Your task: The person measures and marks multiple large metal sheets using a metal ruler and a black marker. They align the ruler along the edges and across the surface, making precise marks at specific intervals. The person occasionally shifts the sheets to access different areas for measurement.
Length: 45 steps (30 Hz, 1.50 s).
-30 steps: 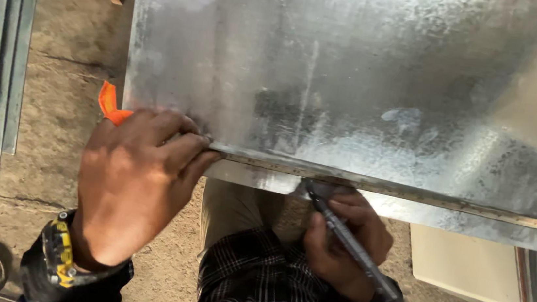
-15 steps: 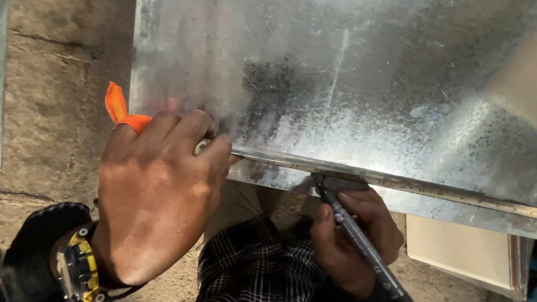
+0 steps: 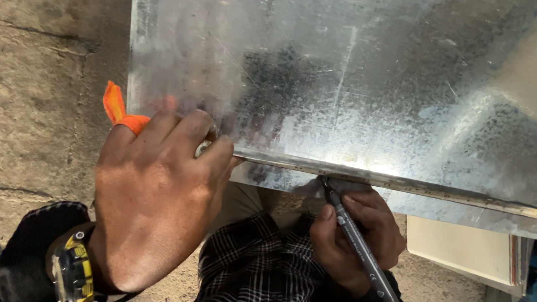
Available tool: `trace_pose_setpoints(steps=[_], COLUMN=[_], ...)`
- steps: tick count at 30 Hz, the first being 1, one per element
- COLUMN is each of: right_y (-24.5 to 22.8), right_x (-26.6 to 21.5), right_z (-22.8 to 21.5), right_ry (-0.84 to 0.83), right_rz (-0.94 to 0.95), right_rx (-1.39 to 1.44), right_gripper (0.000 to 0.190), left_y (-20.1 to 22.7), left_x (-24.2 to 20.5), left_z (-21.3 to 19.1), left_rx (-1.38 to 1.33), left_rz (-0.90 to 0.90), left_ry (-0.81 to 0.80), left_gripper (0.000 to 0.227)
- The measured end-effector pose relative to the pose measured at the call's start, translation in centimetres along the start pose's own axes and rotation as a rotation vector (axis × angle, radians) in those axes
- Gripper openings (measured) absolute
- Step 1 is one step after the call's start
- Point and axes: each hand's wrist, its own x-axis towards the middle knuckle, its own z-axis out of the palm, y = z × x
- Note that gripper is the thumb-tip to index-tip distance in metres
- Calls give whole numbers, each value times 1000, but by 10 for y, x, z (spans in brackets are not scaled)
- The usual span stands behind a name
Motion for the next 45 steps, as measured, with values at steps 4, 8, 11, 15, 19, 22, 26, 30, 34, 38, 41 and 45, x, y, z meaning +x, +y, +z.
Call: trace_pose_setpoints(steps=[4, 8, 11, 15, 19, 22, 26, 30, 34, 38, 41, 45], right_y=[-1, 1, 3, 3, 4, 6, 5, 5, 4, 6, 7, 8], right_x=[0, -1, -2, -2, -2, -2, -2, -2, -4, -4, -4, -3], right_z=[1, -1, 1, 2, 2, 3, 3, 2, 1, 2, 1, 1], right_ry=[9, 4, 31, 39, 38, 51, 64, 54, 45, 53, 52, 64], right_rz=[-5, 1, -15, 5, -12, -26, -35, -30, -1, 4, -22, -40], right_rx=[-16, -9, -8, -15, -10, -33, -33, -49, -7, 11, -22, -43], right_gripper=[29, 29, 29, 29, 27, 26, 26, 27, 28, 27, 27, 26], left_y=[1, 1, 0, 0, 0, 0, 0, -1, -1, -1, -1, -1], left_x=[-1, -1, -1, 1, 0, -1, -1, 0, 0, 0, 0, 0], left_z=[0, 0, 0, 0, 2, 3, 3, 1, 1, 1, 1, 1], left_rx=[-1, -2, -15, -11, 0, 2, -5, -7, -18, -18, -30, -15], left_rz=[-28, -29, -39, -40, -35, -36, -43, -32, -32, -34, -56, -44], left_ry=[-33, -53, -78, -79, -73, -62, -68, -66, -73, -78, -111, -82], left_gripper=[14, 16, 17, 18, 18, 17, 18, 19, 19, 20, 20, 19])
